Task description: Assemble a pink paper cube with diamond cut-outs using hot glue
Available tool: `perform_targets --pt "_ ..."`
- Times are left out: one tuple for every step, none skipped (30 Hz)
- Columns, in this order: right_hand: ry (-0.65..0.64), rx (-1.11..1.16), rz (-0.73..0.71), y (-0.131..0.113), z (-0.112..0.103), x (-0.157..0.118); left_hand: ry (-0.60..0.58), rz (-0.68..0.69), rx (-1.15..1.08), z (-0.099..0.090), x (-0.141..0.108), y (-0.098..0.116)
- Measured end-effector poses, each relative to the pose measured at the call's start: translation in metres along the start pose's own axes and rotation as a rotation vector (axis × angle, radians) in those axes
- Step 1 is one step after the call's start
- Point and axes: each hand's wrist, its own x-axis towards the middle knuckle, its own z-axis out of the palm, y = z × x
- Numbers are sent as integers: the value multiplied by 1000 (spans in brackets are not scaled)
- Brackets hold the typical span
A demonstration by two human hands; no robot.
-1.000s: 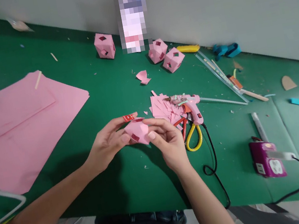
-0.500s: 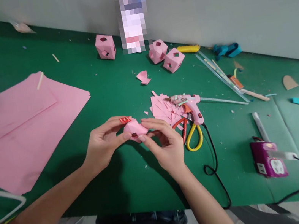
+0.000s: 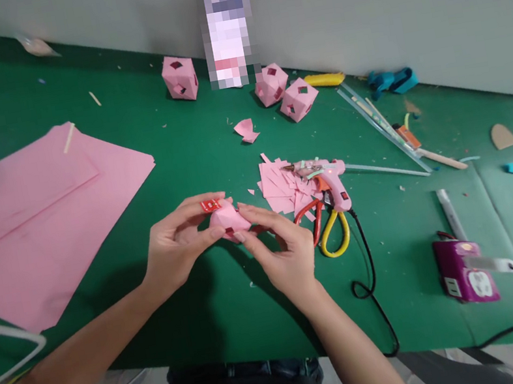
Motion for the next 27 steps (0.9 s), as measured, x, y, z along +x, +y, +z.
perform_targets --pt "-3 -1 7 0 -1 0 -5 -4 5 0 0 1" --pt "-5 -8 11 1 -1 0 -6 -8 10 -1 1 1" --pt "-5 -18 9 1 -1 -1 -6 -9 11 -1 1 1" --pt "-4 -28 6 2 -2 -1 -1 -10 12 0 1 1" --pt "-1 -38 -1 2 -1 -2 6 -9 13 0 0 0" --pt "1 -49 -8 2 -1 -2 16 -7 14 1 0 0" --pt "3 -58 -16 2 0 -2 26 -3 17 1 0 -1" --pt "4 -62 -23 2 0 -2 32 4 21 2 -1 -1" --pt "5 -59 -28 1 1 -1 33 10 24 2 -1 -1" --pt "8 -47 -29 0 2 -1 27 13 21 2 -1 0" --pt "12 -32 -24 -1 2 -1 13 11 10 2 -2 1" --pt "18 -18 -10 -1 2 0 -5 4 -10 1 -2 2" --pt "27 -6 8 -2 2 0 -25 -9 -34 1 -2 3" --pt "40 -1 26 -2 2 0 -45 -26 -59 0 -2 5" --pt "55 -3 40 -1 1 0 -61 -41 -77 0 -2 6" --pt "69 -12 45 -1 0 0 -68 -50 -86 0 -2 7" --pt "77 -27 41 0 -1 0 -67 -55 -88 0 -2 8" --pt "81 -47 27 1 -2 0 -59 -56 -85 0 -1 9" --pt "81 -70 11 1 -3 0 -52 -57 -81 1 -2 9" --pt "76 -96 -7 2 -5 1 -48 -60 -78 1 -2 9" --pt "72 -120 -26 2 -6 1 -47 -67 -78 1 -2 8" --pt "67 -145 -45 2 -7 2 -51 -74 -78 2 -2 8" --pt "63 -168 -60 2 -8 2 -57 -80 -76 2 -3 7" --pt "59 -186 -72 2 -9 3 -62 -80 -74 2 -3 7" --pt "51 -196 -76 2 -9 3 -65 -78 -71 1 -3 6" --pt "45 -195 -75 2 -9 3 -63 -73 -68 1 -4 5" --pt "41 -182 -68 2 -9 2 -58 -67 -64 1 -4 5"
